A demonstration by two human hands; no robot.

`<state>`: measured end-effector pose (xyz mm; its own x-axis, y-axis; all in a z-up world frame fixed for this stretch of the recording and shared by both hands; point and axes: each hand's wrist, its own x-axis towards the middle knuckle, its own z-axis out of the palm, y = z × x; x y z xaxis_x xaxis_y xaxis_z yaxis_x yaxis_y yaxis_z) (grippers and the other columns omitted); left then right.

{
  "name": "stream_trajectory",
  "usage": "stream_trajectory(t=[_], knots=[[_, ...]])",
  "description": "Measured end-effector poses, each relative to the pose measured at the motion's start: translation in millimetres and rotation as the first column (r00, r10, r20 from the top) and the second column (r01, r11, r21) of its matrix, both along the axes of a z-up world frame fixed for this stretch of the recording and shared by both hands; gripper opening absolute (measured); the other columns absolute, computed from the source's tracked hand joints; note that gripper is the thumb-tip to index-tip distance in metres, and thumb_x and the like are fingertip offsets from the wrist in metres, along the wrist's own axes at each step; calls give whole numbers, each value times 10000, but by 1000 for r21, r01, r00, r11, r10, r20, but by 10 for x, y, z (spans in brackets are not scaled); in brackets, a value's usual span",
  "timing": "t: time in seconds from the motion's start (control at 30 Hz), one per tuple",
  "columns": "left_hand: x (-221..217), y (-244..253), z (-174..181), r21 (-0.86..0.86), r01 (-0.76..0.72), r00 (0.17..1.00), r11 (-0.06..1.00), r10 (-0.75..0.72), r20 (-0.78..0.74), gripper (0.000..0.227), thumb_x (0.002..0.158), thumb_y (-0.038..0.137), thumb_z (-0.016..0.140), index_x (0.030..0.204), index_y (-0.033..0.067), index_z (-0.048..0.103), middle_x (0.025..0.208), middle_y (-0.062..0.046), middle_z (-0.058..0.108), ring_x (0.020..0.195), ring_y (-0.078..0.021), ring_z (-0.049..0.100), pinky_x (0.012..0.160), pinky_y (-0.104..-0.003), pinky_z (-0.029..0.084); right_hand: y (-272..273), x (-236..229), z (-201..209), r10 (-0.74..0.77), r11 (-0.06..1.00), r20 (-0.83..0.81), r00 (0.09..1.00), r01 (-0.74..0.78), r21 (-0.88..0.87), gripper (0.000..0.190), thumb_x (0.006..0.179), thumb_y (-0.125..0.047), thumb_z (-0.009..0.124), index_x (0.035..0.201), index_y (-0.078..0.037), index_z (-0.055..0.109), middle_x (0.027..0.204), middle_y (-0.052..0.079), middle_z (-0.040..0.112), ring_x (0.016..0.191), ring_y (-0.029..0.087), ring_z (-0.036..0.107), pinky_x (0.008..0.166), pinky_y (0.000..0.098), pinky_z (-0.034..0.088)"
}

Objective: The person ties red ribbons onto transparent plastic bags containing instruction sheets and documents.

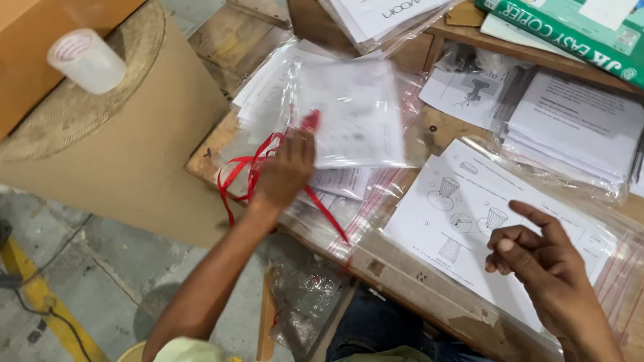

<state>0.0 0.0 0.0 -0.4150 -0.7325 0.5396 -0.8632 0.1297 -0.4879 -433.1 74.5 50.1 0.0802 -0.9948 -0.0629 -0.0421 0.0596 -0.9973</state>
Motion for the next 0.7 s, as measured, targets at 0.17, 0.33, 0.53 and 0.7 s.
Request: stream_trajectory(t=[0.17, 0.33, 0.53, 0.7], knots=[[417, -613, -325, 212, -193, 981, 958, 194, 18, 456, 975, 104, 653, 1394, -47, 555, 1316, -263, 616, 1114, -337, 665, 810, -376, 592, 103, -105, -188, 25, 991, 19, 1000, -27, 132, 576, 937, -65, 593, 1493, -12, 449, 978, 159, 690, 807, 226, 638, 732, 391, 521], [267, -609, 63, 567, -142, 960, 811, 253, -120, 951, 762, 304, 766, 1560, 59, 311, 1608, -268, 275, 1445, -479, 282, 1092, -678, 288, 39, -91, -221, 18, 993, -139, 990, -1, 120, 581, 925, -102, 617, 1482, -21, 475, 1114, 179, 716, 964, 242, 678, 858, 387, 547], [-24, -599, 148, 694, -65, 949, 717, 260, -179, 1297, 652, 872, 658, 1602, 126, 188, 1672, -182, 153, 1540, -378, 107, 1174, -673, 81, -955, 1047, -48, 117, 789, -690, 715, -489, -372, 691, 945, -325, 638, 1492, 42, 430, 1521, 245, 490, 1430, 377, 445, 1159, 470, 351], [-90, -606, -23, 619, -48, 959, 784, 209, -190, 1224, 696, 902, 596, 1590, 115, 317, 1651, -146, 297, 1537, -317, 224, 1200, -666, 123, -2042, 2335, -602, 78, 552, -828, 555, -716, -428, 735, 1018, -522, 506, 1494, 33, 436, 1545, 221, 461, 1480, 364, 360, 1193, 586, 214]])
